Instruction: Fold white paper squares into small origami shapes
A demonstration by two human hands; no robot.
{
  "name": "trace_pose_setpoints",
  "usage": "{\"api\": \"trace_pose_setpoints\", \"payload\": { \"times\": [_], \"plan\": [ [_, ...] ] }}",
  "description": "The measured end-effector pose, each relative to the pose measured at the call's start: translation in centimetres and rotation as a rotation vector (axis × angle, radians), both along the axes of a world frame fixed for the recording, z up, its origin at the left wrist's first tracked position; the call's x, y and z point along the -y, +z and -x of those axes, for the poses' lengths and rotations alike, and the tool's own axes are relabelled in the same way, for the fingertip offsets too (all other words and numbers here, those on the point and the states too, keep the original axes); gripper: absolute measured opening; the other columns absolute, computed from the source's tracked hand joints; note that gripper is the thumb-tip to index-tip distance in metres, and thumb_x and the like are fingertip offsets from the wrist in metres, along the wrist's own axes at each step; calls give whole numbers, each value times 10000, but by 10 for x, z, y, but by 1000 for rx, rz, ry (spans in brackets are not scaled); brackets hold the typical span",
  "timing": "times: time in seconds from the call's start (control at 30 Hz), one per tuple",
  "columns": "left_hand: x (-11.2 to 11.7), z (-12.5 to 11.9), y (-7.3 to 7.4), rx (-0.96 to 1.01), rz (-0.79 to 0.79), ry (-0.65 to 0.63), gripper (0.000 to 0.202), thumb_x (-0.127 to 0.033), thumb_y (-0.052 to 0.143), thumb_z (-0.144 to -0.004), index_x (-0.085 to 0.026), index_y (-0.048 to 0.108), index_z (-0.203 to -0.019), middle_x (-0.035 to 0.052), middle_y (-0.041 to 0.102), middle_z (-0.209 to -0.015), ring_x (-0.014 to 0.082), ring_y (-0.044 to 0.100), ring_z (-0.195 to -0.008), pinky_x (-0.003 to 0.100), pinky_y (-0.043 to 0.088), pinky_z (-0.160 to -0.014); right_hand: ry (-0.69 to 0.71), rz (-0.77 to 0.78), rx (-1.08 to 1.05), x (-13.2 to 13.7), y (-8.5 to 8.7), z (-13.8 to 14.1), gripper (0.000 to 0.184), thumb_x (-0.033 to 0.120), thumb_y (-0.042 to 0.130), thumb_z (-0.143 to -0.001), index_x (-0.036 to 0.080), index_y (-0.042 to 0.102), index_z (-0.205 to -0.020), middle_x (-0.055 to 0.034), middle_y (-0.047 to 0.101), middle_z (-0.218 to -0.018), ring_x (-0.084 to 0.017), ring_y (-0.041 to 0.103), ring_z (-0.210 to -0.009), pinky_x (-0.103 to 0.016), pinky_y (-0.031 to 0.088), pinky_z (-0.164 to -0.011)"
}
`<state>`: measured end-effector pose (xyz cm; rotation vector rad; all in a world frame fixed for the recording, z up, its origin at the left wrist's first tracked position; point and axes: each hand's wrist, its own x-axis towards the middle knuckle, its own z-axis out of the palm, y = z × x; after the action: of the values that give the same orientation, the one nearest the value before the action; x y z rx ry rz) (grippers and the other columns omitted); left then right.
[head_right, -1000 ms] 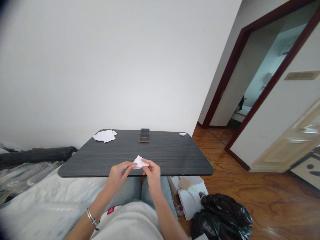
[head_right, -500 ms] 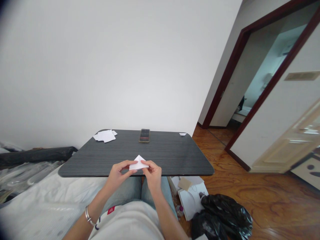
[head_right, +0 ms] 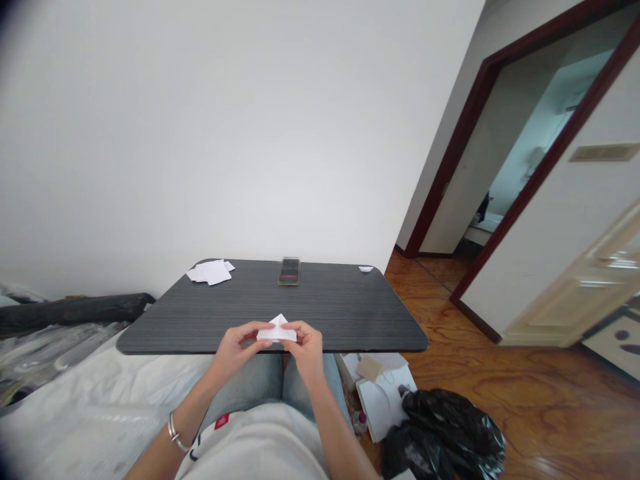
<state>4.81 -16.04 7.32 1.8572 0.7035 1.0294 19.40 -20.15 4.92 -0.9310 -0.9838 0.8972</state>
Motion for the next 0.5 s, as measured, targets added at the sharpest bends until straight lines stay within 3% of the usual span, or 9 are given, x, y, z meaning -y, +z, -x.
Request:
{"api": "trace_pose_setpoints", "payload": {
  "times": [0.2, 0.5],
  "plan": [
    [-1, -1, -2, 105, 171, -145, 256, -201, 562, -706, -134, 605, -949, 63, 607, -822, 134, 542, -660, 219, 439, -574, 65, -40, 32, 2, -1, -2, 151, 144, 665, -585, 169, 627, -729, -13, 676, -686, -163, 608, -624, -244, 451, -566],
    [-5, 4, -1, 103, 51, -170, 186, -171, 585, -695, -165, 664, -863, 25, 542, -705, 134, 520, -682, 230, 408, -629, 113, -70, 136, 4, -4, -5, 147, 159, 670, -607, 170, 636, -750, -32, 678, -727, -173, 614, -654, -258, 457, -597]
  ]
}}
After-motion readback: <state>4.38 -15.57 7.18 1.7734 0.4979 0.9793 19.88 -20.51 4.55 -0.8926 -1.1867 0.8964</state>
